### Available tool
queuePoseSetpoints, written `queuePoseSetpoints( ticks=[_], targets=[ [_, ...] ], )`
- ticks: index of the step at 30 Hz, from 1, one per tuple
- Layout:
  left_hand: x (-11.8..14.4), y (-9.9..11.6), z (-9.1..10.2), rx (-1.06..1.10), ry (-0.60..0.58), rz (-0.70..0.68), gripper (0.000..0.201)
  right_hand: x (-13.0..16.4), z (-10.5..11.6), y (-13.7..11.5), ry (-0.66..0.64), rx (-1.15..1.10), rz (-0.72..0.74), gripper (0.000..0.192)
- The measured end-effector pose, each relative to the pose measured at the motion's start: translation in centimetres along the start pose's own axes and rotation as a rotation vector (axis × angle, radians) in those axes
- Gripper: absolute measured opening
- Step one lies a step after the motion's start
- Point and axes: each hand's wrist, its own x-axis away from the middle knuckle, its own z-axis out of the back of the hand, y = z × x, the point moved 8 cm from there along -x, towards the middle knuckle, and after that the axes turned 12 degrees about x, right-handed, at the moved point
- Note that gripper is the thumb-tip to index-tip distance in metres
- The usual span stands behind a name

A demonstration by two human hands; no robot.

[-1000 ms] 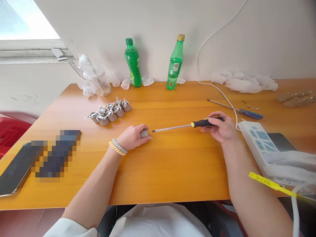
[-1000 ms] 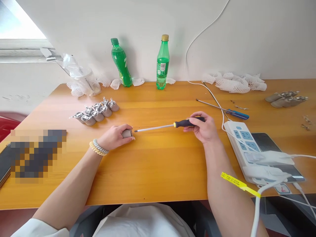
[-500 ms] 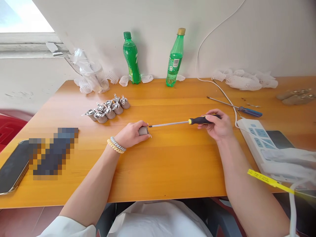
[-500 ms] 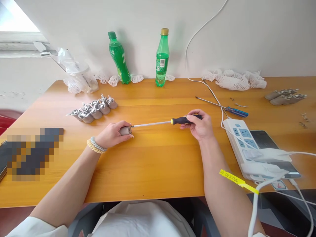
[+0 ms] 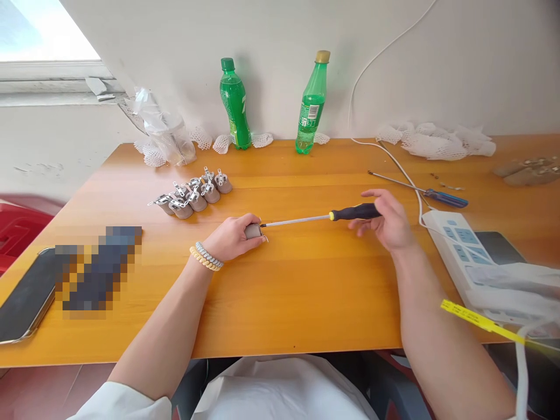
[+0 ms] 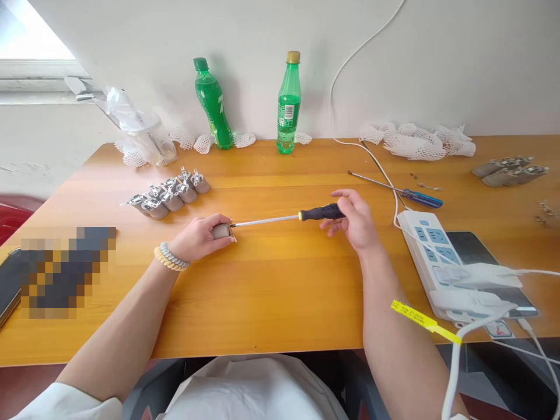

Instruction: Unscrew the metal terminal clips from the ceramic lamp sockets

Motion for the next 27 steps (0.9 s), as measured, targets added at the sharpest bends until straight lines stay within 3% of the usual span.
queuePoseSetpoints(
  ticks=[3, 5, 7, 9, 12, 14, 15, 18, 21, 23, 27],
  targets=[
    [0.0, 0.0, 0.1, -0.004, 0.002, 0.011, 0.039, -0.1, 1.0, 0.7, 0.045, 0.202, -0.072, 0.042],
    [0.0, 0.1, 0.0, -0.006, -0.010, 0.011, 0.039, 0.0, 1.0, -0.3, 0.034, 0.087, 0.040, 0.028],
    [-0.1, 0.1, -0.2, -0.015, -0.022, 0.009, 0.040, 0.2, 0.4, -1.4, -0.038, -0.127, 0.152, 0.039],
    [-0.1, 0.0, -0.3, -0.031, -0.025, 0.010, 0.040, 0.1, -0.5, -1.3, -0.124, -0.216, 0.121, 0.045],
    [0.0, 0.0, -0.4, -0.051, -0.027, 0.011, 0.040, -0.3, 0.1, 0.3, 0.009, -0.055, -0.029, 0.033],
    [0.0, 0.1, -0.5, -0.057, -0.033, 0.010, 0.040, -0.3, 0.9, 0.1, 0.100, -0.008, 0.005, 0.028],
    [0.0, 0.1, -0.6, -0.061, -0.038, 0.007, 0.040, -0.3, 0.8, -0.3, 0.075, -0.048, 0.052, 0.027],
    [-0.1, 0.4, -0.9, -0.078, -0.058, -0.003, 0.039, -0.3, -0.4, -0.7, -0.106, -0.198, 0.076, 0.048],
    [-0.1, 0.3, -1.1, -0.098, -0.067, 0.001, 0.038, -0.4, 0.6, 0.4, 0.032, -0.087, -0.033, 0.035],
    [-0.1, 0.1, -1.0, -0.111, -0.057, 0.010, 0.039, -0.5, 1.0, 0.3, 0.082, -0.063, -0.018, 0.029],
    [-0.2, -0.1, -1.1, -0.138, -0.039, 0.013, 0.043, -0.3, -0.9, 0.0, -0.148, -0.233, -0.009, 0.051]
  ],
)
